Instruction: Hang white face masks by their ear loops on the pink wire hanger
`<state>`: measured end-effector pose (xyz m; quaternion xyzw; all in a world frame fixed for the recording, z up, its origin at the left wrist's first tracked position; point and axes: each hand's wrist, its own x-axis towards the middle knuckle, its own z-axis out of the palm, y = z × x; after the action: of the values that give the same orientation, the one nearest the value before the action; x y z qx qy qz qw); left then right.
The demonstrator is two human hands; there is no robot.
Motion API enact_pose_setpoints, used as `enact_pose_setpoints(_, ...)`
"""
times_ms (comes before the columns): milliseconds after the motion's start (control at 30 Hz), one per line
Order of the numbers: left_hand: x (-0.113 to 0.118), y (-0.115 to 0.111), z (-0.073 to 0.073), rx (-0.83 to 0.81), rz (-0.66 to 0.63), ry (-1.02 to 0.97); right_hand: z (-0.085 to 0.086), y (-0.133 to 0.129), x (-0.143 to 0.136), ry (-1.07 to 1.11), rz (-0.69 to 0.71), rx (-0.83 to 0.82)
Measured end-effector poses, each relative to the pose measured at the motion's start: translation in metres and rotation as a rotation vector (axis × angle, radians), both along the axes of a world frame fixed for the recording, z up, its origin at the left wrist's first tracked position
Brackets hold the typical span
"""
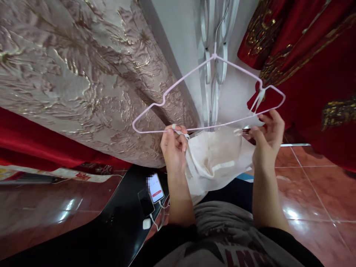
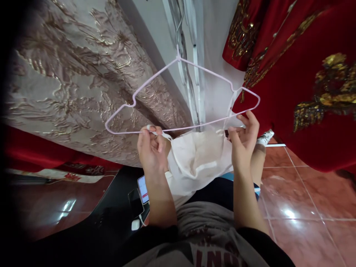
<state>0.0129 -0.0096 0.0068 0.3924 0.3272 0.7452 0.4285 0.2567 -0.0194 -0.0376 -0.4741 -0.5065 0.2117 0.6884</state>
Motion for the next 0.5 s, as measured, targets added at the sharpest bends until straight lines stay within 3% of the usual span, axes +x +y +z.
enact_pose_setpoints(167,0.000,0.000,0.000,0.008,-0.022,-0.043,0.009,0.005,-0.004,0.116,0.046,-0.106)
enact_pose_setpoints(333,-0.002,-0.001,0.004,-0.003,0.001,-0.045,0.020,0.003,-0.012,0.205,-0.145,0.036)
enact_pose_setpoints(500,-0.005,0.000,0.004,-0.007,-0.015,-0.072,0.060,0.012,0.003,0.090,-0.051,0.205)
